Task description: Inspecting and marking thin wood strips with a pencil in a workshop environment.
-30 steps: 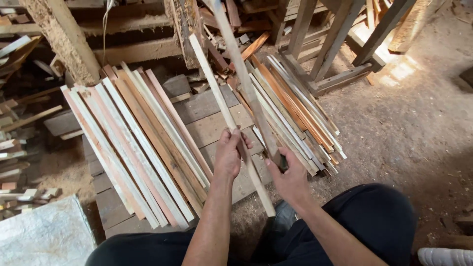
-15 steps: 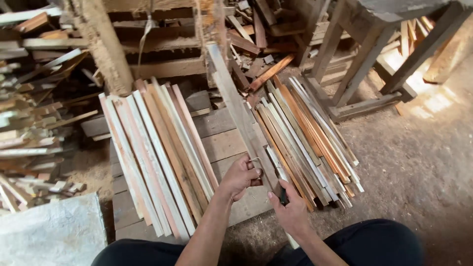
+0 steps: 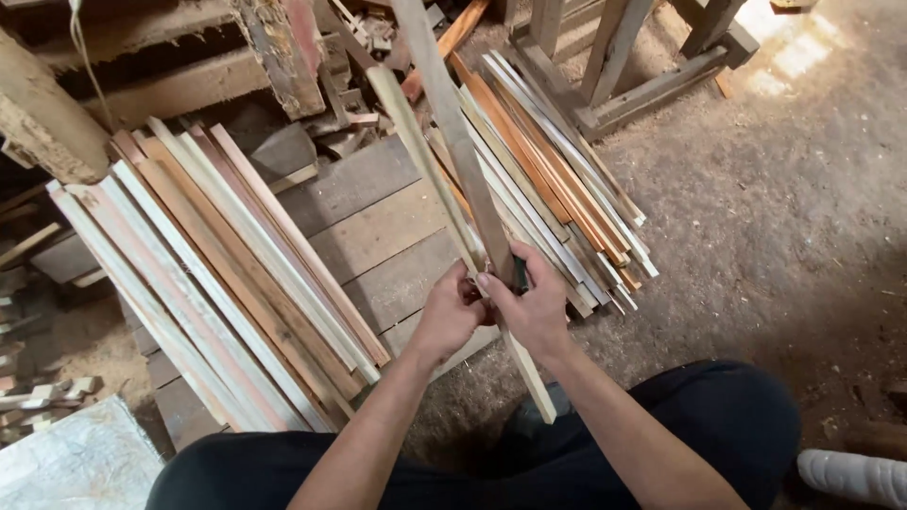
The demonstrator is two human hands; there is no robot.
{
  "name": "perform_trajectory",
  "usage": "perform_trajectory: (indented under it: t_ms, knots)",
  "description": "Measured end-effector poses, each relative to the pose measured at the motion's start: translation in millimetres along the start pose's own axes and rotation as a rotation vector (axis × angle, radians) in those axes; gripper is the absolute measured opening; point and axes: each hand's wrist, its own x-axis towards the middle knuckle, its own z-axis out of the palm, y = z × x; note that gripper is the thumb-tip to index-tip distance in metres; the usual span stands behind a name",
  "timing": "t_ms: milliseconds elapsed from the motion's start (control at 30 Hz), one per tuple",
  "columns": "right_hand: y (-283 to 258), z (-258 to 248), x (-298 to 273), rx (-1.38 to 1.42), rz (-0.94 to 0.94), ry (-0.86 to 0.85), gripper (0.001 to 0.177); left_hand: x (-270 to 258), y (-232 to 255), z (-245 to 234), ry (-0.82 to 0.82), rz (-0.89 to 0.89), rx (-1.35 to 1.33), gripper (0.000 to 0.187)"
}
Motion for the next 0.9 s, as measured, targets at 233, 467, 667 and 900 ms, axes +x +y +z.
perform_trajectory:
  t_ms: [233,467,667,900]
  knots:
    - [14,-9,-1,0.101,0.143,0.006,0.063,5,-21,-2,0.057,-0.054,0.054,0.048]
    - [34,-33,10,-0.059,0.127,0.046,0.062,17,-37,-16,0.158,-0.058,0.124,0.035]
    - [16,-36,-4,-0.081,0.207,0.002,0.057,16,-23,-20,0.158,-0.058,-0.074,0.033]
    - [28,-57,16,-0.336,0.04,0.049,0.048,14,-13,-29,0.211,0.067,-0.002,0.034]
